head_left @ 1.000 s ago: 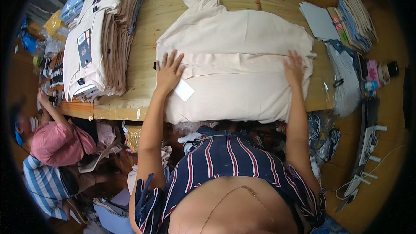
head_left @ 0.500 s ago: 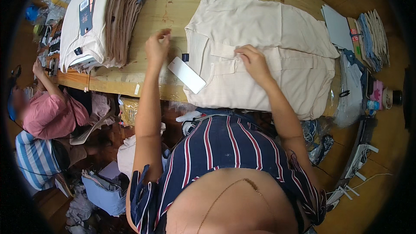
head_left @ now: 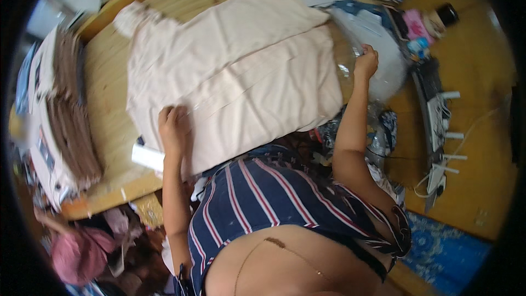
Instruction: The person folds several shirts using a cardboard template and places them into plastic bags.
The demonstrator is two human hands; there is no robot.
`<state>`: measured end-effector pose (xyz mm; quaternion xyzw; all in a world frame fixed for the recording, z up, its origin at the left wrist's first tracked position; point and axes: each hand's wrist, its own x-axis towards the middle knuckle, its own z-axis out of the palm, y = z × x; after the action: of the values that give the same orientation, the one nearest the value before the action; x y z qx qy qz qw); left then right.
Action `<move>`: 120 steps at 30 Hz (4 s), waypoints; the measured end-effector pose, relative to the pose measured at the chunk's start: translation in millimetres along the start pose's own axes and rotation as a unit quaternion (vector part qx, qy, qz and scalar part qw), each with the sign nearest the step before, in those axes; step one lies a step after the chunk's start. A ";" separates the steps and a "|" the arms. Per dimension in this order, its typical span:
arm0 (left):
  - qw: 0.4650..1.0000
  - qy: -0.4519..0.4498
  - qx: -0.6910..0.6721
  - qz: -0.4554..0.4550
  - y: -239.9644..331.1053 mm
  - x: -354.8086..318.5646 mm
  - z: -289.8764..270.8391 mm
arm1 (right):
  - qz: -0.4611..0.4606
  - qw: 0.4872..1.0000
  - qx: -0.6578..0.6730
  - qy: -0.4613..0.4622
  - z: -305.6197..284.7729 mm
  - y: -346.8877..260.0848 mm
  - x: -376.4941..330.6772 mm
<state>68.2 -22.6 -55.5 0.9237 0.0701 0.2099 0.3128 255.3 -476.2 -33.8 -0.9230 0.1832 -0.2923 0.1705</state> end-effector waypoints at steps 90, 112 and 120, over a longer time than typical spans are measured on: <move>0.958 -0.041 -0.240 -0.151 -35.1 5.4 -24.9 | -0.097 0.635 0.319 -0.697 26.2 -255.2 -220.7; 0.729 -0.216 -0.641 0.105 223.9 -55.0 -171.4 | -0.349 0.865 0.288 -0.215 13.9 -172.9 -109.8; 0.991 -0.027 -0.045 -0.122 21.3 -26.2 -74.4 | -0.446 0.636 0.366 -0.512 -0.1 -265.5 -250.3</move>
<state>12.4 -5.5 1.8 0.8983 0.1644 0.1477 0.3797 127.8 -134.4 -41.1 -0.7559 -0.4900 0.1438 0.4096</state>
